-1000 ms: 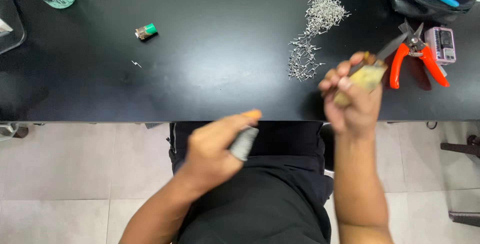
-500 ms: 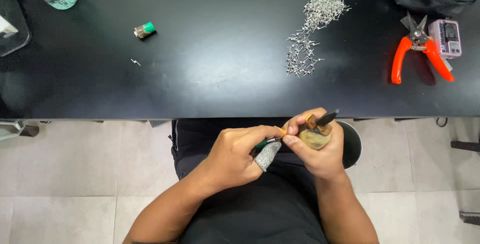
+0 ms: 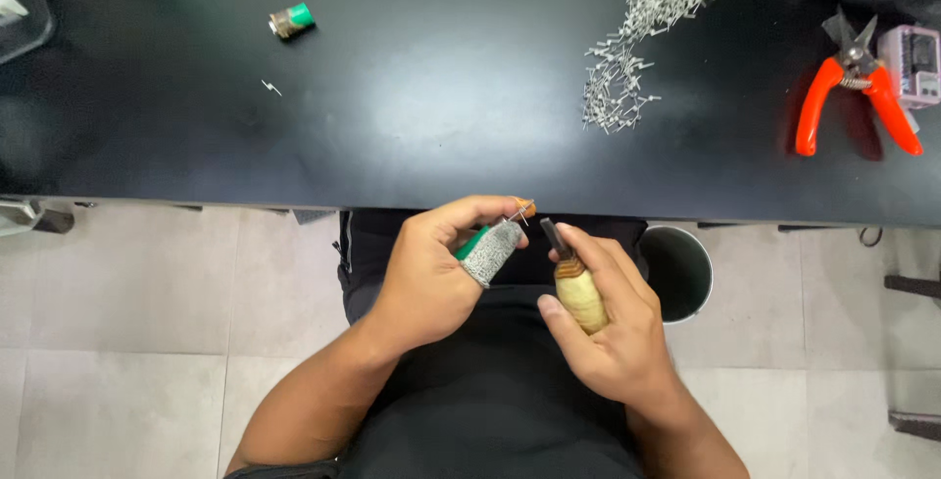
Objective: The person repeatedly picks up small electronic components from a pile on a black table and uses a screwdriver to trim their leads. The trimmed components are placed in a separate pile to the left.
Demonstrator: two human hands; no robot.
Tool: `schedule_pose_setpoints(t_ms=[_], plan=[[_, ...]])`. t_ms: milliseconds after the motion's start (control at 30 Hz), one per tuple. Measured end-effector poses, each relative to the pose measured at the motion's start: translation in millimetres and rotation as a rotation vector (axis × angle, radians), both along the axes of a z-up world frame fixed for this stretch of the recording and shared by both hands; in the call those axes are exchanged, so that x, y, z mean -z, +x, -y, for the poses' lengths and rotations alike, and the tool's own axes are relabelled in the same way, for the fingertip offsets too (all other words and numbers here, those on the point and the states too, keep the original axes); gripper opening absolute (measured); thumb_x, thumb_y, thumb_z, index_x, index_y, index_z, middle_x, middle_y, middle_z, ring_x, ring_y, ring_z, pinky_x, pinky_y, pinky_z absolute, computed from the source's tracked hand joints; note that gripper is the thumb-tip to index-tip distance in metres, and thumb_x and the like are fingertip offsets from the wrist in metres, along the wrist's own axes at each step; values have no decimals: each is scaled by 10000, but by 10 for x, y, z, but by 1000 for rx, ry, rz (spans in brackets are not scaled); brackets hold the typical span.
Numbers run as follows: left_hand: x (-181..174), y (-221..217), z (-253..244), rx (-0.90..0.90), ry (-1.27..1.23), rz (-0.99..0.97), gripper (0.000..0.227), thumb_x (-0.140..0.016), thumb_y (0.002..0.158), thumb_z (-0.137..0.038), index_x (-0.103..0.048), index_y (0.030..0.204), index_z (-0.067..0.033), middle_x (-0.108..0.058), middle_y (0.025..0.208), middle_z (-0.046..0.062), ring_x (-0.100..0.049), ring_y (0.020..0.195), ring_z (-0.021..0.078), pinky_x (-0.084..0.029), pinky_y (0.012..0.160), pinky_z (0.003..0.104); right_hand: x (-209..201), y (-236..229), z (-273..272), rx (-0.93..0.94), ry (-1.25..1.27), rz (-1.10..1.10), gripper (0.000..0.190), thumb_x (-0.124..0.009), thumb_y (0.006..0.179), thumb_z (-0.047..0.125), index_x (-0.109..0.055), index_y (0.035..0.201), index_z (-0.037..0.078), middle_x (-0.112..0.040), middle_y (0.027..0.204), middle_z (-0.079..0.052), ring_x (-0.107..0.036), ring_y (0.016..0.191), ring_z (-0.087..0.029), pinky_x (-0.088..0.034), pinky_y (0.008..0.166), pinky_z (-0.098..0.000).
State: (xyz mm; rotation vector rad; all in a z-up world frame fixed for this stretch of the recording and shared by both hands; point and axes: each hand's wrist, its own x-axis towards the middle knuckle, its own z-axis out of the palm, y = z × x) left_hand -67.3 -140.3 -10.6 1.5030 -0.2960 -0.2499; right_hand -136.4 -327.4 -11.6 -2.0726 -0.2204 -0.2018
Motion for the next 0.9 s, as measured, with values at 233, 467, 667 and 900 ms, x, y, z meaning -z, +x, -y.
schedule_pose_setpoints(t_ms=[233, 467, 667, 900], plan=[[-59, 5, -7, -4, 46, -29, 259, -709, 925, -63, -718, 1184, -50, -765, 1195, 84, -765, 971, 144, -627, 922, 252, 138, 5, -42, 15, -64, -14, 504, -740, 889, 139, -588, 1358, 36, -675, 1127, -100, -671, 994, -196, -520, 936, -299], [-29, 37, -11, 21, 120, 50, 267, -710, 935, -95, -723, 1202, -80, -764, 1220, 84, -734, 1160, 165, -589, 1030, 267, 130, 40, -54, -21, -33, -1, 495, -685, 917, 68, -552, 1391, 15, -668, 1289, -152, -685, 1154, -238, -522, 1056, -331], [18, 58, 8, 43, 100, 30, 278, -733, 913, -62, -728, 1191, -71, -762, 1218, 97, -738, 1148, 168, -597, 1028, 262, 164, 34, -31, -13, -64, 15, 485, -696, 924, 86, -562, 1385, 17, -669, 1194, -134, -675, 1051, -216, -528, 984, -316], [94, 54, 17, -182, 566, 912, 336, -579, 863, 149, -694, 1145, 7, -770, 1138, 64, -773, 1016, 210, -609, 839, 314, 192, 18, -21, 4, -122, 1, 498, -682, 925, 99, -563, 1400, 8, -641, 1142, -121, -658, 962, -205, -518, 904, -296]])
